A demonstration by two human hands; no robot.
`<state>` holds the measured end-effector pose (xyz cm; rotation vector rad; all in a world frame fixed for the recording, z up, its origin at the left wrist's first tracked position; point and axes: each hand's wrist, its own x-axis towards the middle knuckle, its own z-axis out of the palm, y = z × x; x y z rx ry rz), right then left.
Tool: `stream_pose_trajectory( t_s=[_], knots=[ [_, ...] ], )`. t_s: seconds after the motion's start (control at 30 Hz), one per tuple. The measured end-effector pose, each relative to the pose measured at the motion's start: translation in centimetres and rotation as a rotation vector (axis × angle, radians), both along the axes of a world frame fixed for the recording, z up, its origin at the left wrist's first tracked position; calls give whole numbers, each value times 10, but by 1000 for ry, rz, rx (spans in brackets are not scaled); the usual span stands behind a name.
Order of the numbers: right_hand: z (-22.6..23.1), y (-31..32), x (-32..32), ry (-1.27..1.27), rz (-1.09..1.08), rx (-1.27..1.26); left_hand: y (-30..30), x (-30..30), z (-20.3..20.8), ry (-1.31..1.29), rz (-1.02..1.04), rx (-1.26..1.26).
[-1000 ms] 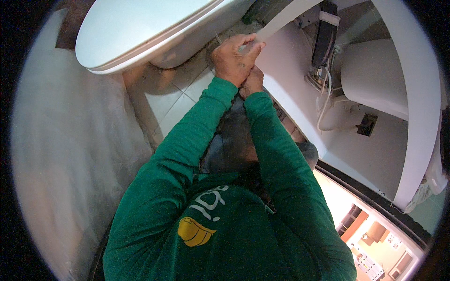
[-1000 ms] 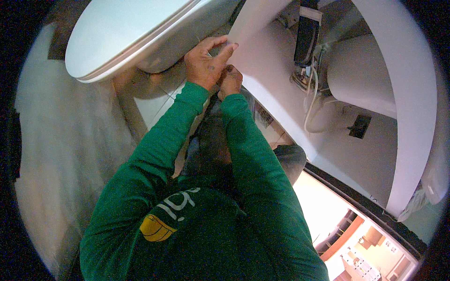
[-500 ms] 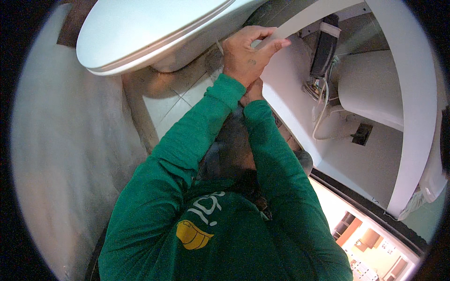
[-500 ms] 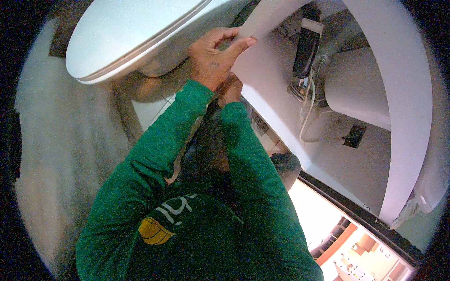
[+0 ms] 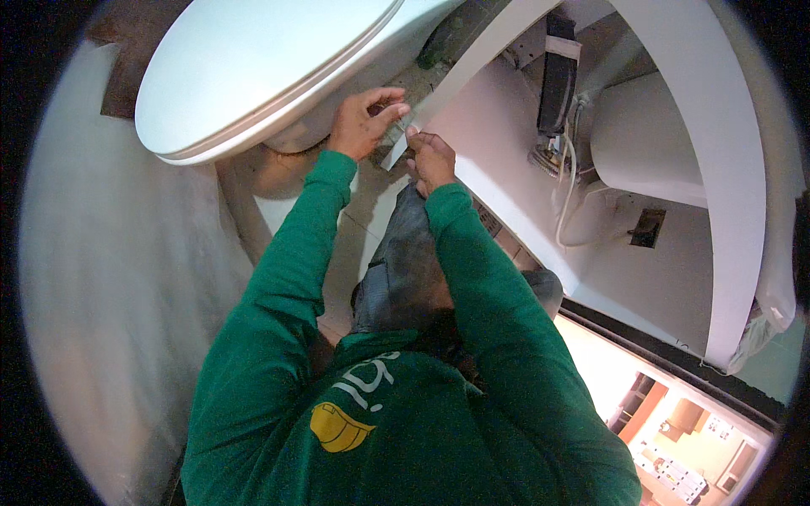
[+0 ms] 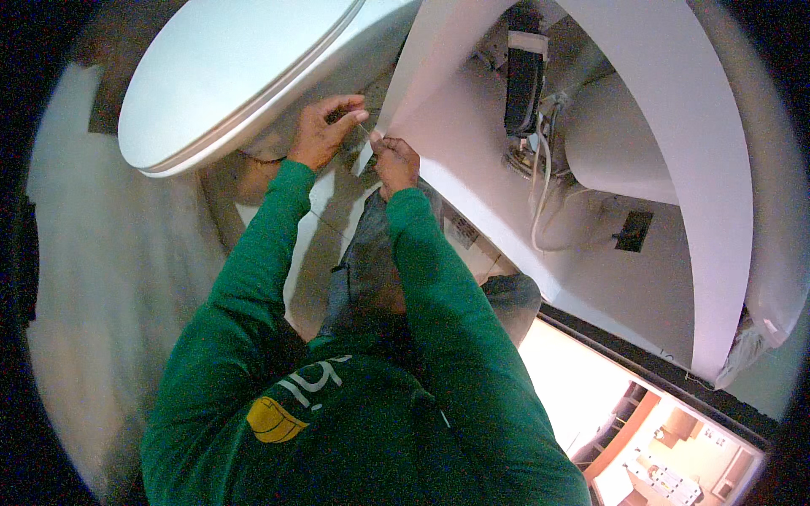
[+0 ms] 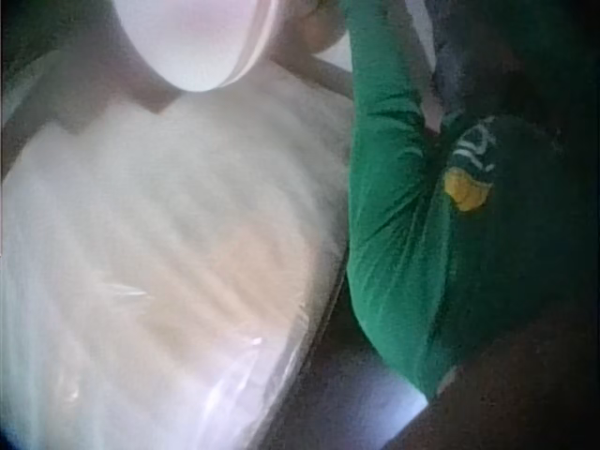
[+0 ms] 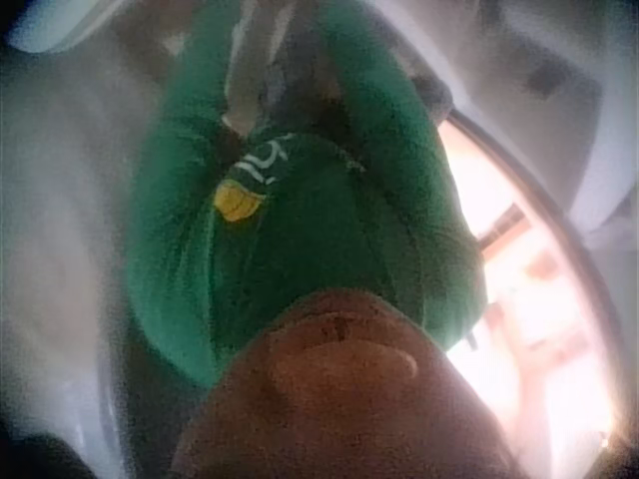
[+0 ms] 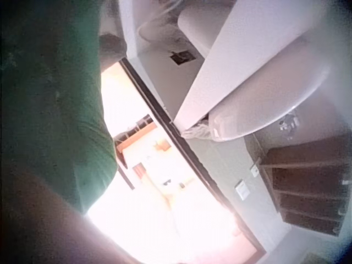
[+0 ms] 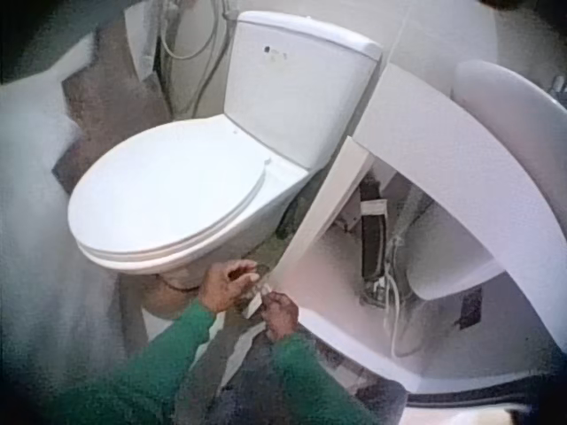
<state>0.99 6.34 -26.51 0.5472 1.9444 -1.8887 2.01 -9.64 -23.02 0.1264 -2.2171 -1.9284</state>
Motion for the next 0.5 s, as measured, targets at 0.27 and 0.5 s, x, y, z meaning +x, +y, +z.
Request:
stream_pose_trajectory(
  t_s=[0.27, 0.5],
  knots=[
    [-31, 8, -3, 9, 15, 33, 35, 10, -3, -28, 70, -430],
    [-37, 0, -3, 92, 99, 276, 41, 5, -22, 10, 112, -559]
  ],
)
